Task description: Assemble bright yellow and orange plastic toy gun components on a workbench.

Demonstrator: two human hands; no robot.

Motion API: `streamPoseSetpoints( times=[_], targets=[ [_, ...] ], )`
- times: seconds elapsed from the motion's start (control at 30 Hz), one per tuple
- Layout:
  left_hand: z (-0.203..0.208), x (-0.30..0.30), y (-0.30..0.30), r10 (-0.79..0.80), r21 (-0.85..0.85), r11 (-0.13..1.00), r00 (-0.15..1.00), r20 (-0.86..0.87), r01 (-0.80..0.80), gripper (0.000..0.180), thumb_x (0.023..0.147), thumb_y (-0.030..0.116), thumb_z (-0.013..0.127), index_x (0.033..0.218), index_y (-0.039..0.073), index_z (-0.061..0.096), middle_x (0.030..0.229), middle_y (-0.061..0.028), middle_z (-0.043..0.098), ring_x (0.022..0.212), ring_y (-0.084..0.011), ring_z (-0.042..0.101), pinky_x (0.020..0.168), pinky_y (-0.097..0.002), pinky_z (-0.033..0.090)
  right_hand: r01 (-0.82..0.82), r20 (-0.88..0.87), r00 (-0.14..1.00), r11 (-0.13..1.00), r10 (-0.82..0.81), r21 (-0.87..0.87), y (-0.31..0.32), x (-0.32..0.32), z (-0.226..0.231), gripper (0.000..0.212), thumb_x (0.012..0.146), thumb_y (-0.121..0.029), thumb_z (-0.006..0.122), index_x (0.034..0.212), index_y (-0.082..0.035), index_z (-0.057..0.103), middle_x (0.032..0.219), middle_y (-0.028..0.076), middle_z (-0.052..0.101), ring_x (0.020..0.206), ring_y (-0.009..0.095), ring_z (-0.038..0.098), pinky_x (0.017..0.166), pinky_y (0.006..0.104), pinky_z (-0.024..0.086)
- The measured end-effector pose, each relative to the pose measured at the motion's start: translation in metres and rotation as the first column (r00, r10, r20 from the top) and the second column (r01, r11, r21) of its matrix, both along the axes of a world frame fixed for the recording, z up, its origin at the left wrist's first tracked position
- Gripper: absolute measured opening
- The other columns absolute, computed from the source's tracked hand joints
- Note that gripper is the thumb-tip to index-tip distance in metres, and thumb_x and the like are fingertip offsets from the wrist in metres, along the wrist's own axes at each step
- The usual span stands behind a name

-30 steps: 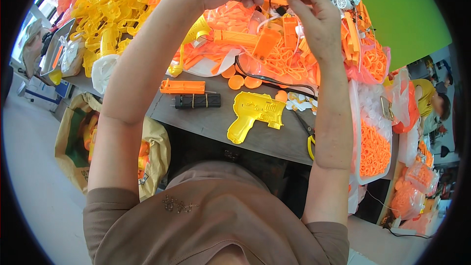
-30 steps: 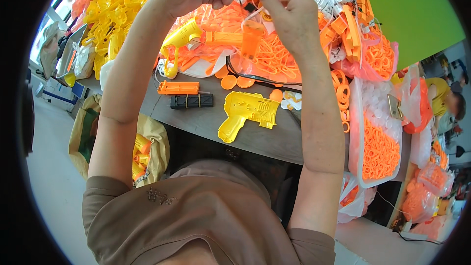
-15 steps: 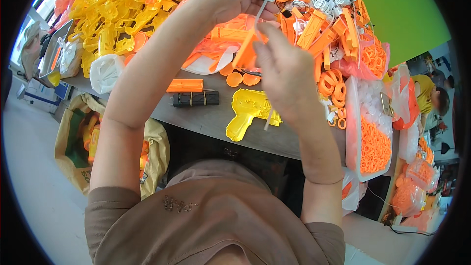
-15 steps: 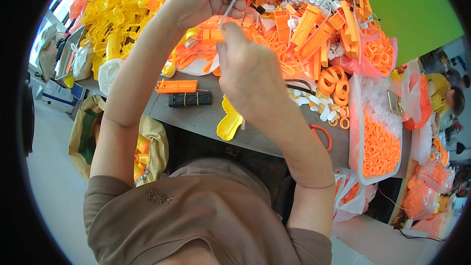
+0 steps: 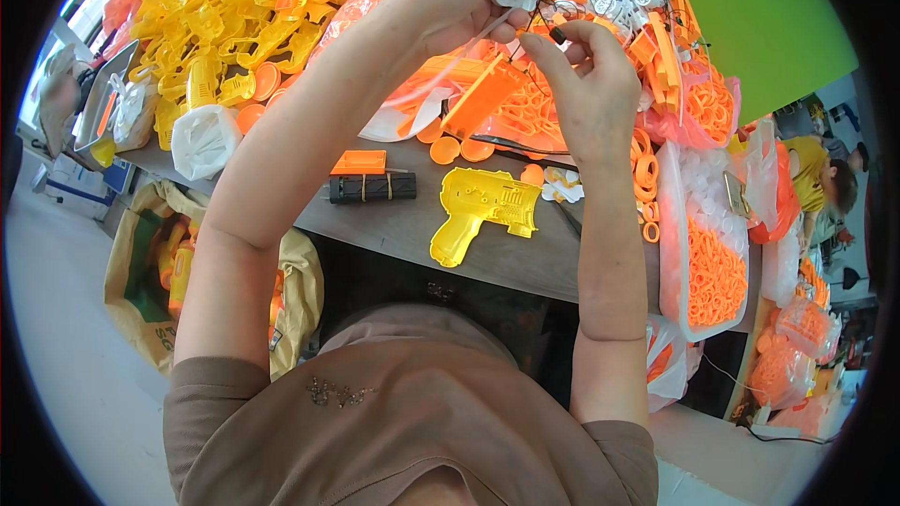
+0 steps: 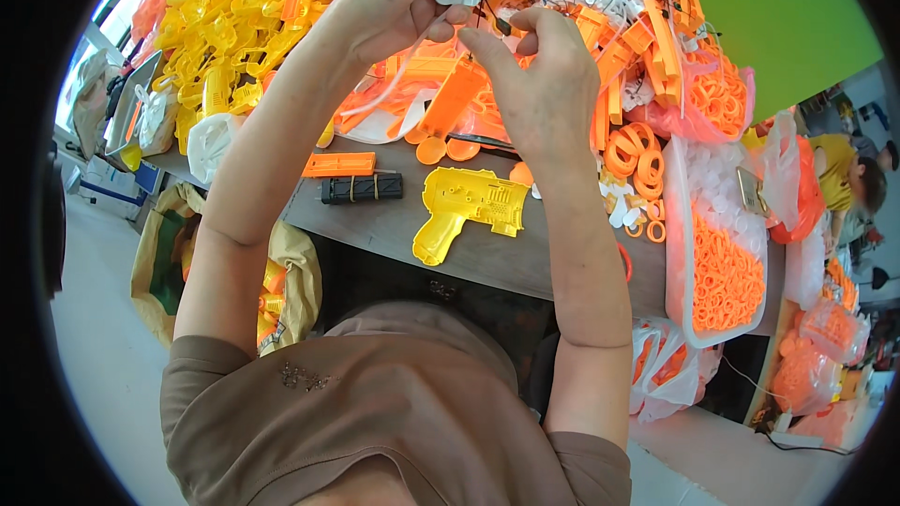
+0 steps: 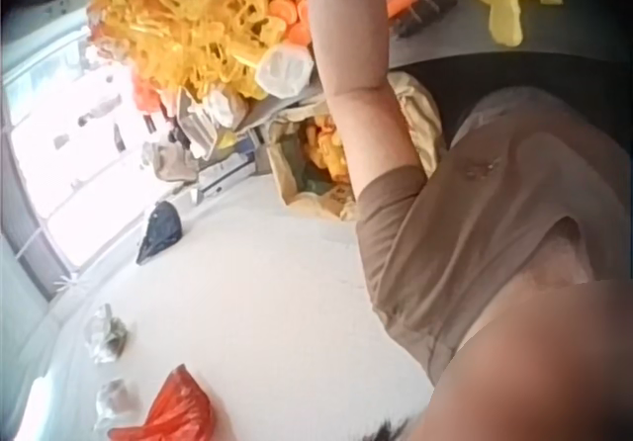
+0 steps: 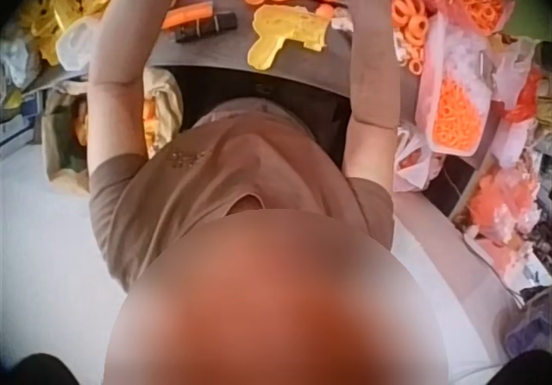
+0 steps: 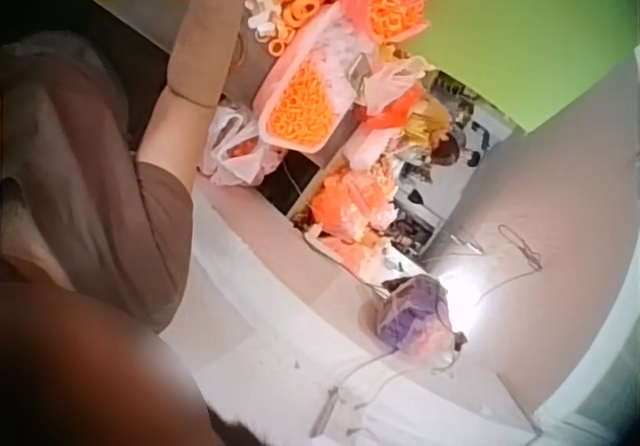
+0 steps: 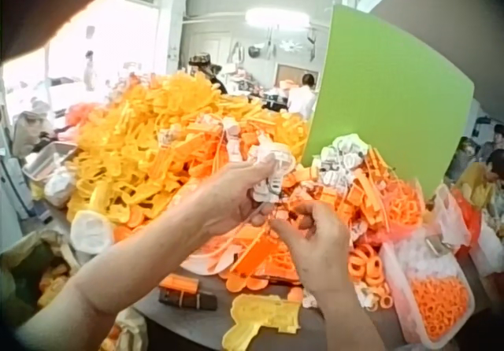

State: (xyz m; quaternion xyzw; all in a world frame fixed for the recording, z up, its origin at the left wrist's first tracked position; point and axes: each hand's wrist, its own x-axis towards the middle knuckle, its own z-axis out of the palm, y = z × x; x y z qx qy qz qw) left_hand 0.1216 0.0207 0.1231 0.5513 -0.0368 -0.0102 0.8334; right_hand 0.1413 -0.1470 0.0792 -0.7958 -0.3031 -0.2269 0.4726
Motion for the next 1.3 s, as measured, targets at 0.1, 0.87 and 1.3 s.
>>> streamPoseSetpoints(
  times=[0.1, 0.87, 1.3],
  targets=[
    [-0.002, 0.004, 0.004, -0.008, 0.002, 1.000, 1.000, -0.009, 0.008, 0.030, 0.099, 0.032, 0.046, 0.089, 0.005, 0.054, 0.064, -0.0045, 0.055, 0.053, -0.0146, 0.054, 0.044, -0.0270, 0.041, -0.070, -0.033, 0.997, 0.997, 0.072, 0.042, 0.001, 0.015, 0.002, 0.025, 0.079, -0.017, 0.074, 0.093, 0.002, 0.067, 0.074, 0.000, 0.055, 0.066, 0.006, 0.049, 0.058, 0.0203, 0.039],
    [-0.012, 0.040, 0.028, 0.029, 0.081, 0.995, 0.966, 0.256, -0.052, 0.020, 0.097, 0.025, 0.049, 0.100, 0.008, 0.058, 0.064, 0.0034, 0.051, 0.054, -0.0083, 0.050, 0.046, -0.0222, 0.040, -0.401, -0.379, 0.794, 0.878, 0.476, 0.262, 0.024, 0.120, 0.041, 0.024, 0.081, -0.015, 0.069, 0.098, 0.001, 0.065, 0.079, 0.010, 0.068, 0.075, 0.015, 0.067, 0.065, 0.0294, 0.056],
    [-0.043, 0.030, 0.019, 0.011, 0.194, 0.981, 0.999, 0.042, -0.019, 0.028, 0.092, 0.029, 0.058, 0.105, 0.004, 0.058, 0.080, -0.0035, 0.059, 0.067, -0.0129, 0.058, 0.061, -0.0274, 0.049, -0.349, -0.645, 0.489, 0.810, 0.586, 0.471, -0.014, 0.061, -0.009, 0.025, 0.088, -0.008, 0.058, 0.110, 0.003, 0.058, 0.096, 0.012, 0.066, 0.078, 0.018, 0.067, 0.075, 0.0348, 0.058]
  ],
)
